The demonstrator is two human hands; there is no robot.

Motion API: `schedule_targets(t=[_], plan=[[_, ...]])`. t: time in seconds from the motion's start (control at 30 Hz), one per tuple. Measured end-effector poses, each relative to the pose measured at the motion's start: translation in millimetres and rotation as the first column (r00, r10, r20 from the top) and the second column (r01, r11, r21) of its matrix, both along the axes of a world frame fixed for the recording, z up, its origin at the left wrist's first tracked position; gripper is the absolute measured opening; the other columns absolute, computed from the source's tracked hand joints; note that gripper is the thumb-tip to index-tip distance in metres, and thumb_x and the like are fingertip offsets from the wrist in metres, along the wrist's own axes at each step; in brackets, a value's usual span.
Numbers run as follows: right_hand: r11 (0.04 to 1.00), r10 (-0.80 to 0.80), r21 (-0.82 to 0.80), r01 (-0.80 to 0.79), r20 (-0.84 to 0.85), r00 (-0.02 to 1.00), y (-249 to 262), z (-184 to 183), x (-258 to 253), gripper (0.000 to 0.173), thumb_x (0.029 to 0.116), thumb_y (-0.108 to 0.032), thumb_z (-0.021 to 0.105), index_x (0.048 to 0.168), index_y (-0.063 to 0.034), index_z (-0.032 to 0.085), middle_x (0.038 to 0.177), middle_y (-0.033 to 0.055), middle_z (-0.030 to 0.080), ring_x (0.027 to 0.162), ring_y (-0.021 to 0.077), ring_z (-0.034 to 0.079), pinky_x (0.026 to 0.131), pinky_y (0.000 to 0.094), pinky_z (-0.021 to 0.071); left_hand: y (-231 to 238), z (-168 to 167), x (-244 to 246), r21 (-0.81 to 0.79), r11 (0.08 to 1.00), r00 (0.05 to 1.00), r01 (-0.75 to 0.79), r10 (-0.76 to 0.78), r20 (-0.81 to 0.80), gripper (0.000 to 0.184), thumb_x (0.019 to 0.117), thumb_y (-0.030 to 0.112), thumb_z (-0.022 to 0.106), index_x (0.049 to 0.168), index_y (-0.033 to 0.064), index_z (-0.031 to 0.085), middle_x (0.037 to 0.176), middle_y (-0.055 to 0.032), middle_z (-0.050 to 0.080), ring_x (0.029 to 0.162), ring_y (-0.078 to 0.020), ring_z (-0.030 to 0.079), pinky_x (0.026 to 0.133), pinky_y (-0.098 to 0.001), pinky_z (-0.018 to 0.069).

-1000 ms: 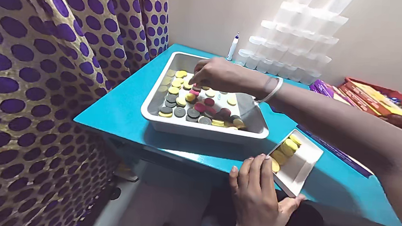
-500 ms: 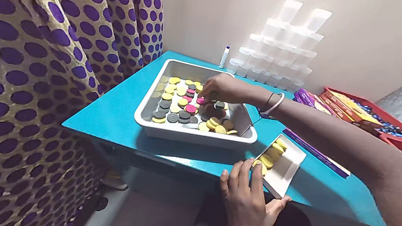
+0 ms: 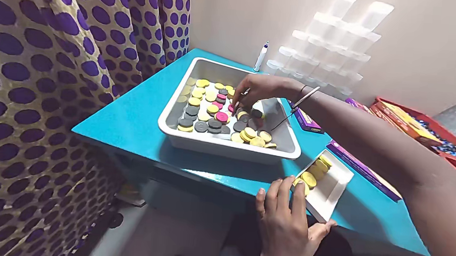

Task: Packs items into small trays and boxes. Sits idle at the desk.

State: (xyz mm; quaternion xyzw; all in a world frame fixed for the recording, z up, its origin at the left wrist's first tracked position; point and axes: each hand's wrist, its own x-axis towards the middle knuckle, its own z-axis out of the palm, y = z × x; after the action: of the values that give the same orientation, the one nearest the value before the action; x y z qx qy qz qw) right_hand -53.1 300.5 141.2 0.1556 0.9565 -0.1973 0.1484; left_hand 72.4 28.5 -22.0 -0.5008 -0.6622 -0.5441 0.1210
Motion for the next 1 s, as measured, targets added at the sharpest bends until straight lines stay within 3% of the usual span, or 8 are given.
schedule_targets(t=[0.17, 0.27, 0.37, 0.47, 0.63, 0.73, 0.9, 1.0], plan=[[0.925, 0.198, 0.341, -0.169, -0.051, 0.979, -5, -5, 6, 0.014, 0.093, -0.011, 0.072, 0.104, -0.0105, 0.08, 0.096, 0.0113, 0.076, 0.09, 0.0305, 0.071, 0.082, 0.0587, 0.0529, 1, -1, 1, 0.005, 1.0, 1.0, 0.01, -0.01, 0.004, 0.073, 0.0718, 0.076, 0.068, 0.116, 0.0191, 0.077, 0.125, -0.0028, 0.071, 0.118, -0.0229, 0.063, 0.111, -0.0515, 0.0333], [0.941, 0.142, 0.334, -0.056, -0.239, 0.96, -20, 16, 28, 0.022, 0.0926, -0.006, 0.07, 0.113, -0.0072, 0.077, 0.104, 0.0131, 0.075, 0.09, 0.0271, 0.07, 0.085, 0.0524, 0.054, 1, 1, 1, 0.004, 1.0, 0.999, 0.02, -0.02, 0.03, 0.074, 0.0722, 0.075, 0.069, 0.117, 0.0168, 0.077, 0.125, -0.0034, 0.071, 0.119, -0.0241, 0.063, 0.112, -0.0524, 0.0329], [0.954, -0.069, 0.26, 0.151, -0.3, 0.951, -72, 55, 84, 0.039, 0.0933, -0.008, 0.073, 0.131, -0.0077, 0.066, 0.121, 0.0111, 0.071, 0.1, 0.0179, 0.07, 0.09, 0.0376, 0.0574, -1, 3, 3, 0.006, 1.0, 0.999, 0.028, -0.028, 0.043, 0.078, 0.0748, 0.073, 0.068, 0.12, 0.0098, 0.074, 0.123, -0.0065, 0.073, 0.117, -0.0277, 0.064, 0.111, -0.0551, 0.0327], [0.946, -0.109, 0.264, 0.19, -0.295, 0.949, -118, 69, 158, 0.029, 0.0899, -0.016, 0.075, 0.118, -0.0096, 0.07, 0.104, 0.0014, 0.073, 0.087, 0.0055, 0.071, 0.079, 0.0248, 0.0608, -1, 3, 7, 0.0, 1.0, 0.998, 0.03, -0.03, 0.058, 0.084, 0.0721, 0.071, 0.074, 0.124, 0.0043, 0.071, 0.12, -0.0096, 0.073, 0.117, -0.0304, 0.064, 0.112, -0.058, 0.0296], [0.919, -0.131, 0.329, 0.218, -0.267, 0.955, -173, 19, 240, 0.026, 0.0904, -0.027, 0.073, 0.114, -0.0162, 0.073, 0.092, -0.0014, 0.073, 0.078, 0.0099, 0.069, 0.068, 0.0336, 0.0584, 1, 2, 10, -0.002, 1.0, 0.997, 0.017, -0.017, 0.07, 0.088, 0.0691, 0.066, 0.078, 0.131, 0.0041, 0.067, 0.121, -0.0104, 0.072, 0.12, -0.0316, 0.061, 0.114, -0.061, 0.0243], [0.928, -0.137, 0.306, 0.212, -0.247, 0.959, -180, -7, 257, 0.025, 0.089, -0.028, 0.077, 0.111, -0.0158, 0.074, 0.088, -0.003, 0.073, 0.077, 0.0095, 0.069, 0.07, 0.0334, 0.0576, 1, 1, 11, 0.007, 1.0, 0.998, 0.024, -0.025, 0.056, 0.088, 0.0692, 0.064, 0.08, 0.132, 0.0032, 0.066, 0.121, -0.0116, 0.071, 0.121, -0.0335, 0.06, 0.114, -0.0637, 0.0223], [0.963, -0.166, 0.204, 0.178, -0.076, 0.983, -180, 1, 252, 0.027, 0.0886, -0.032, 0.081, 0.109, -0.0147, 0.074, 0.084, -0.0023, 0.071, 0.075, 0.0105, 0.067, 0.068, 0.0342, 0.0553, 1, 1, 11, 0.001, 1.0, 0.999, 0.028, -0.028, 0.044, 0.085, 0.0727, 0.065, 0.076, 0.131, 0.0039, 0.066, 0.122, -0.0124, 0.071, 0.122, -0.0339, 0.06, 0.115, -0.0646, 0.0204], [0.958, -0.191, 0.207, 0.197, -0.05, 0.98, -181, 1, 249, 0.027, 0.088, -0.031, 0.082, 0.109, -0.0146, 0.074, 0.083, -0.0018, 0.071, 0.075, 0.0124, 0.067, 0.068, 0.0374, 0.0551, 2, 0, 11, 0.002, 0.999, 0.999, 0.032, -0.032, 0.039, 0.086, 0.0694, 0.062, 0.079, 0.131, 0.0039, 0.066, 0.122, -0.0123, 0.071, 0.123, -0.0342, 0.059, 0.114, -0.0646, 0.0201]])
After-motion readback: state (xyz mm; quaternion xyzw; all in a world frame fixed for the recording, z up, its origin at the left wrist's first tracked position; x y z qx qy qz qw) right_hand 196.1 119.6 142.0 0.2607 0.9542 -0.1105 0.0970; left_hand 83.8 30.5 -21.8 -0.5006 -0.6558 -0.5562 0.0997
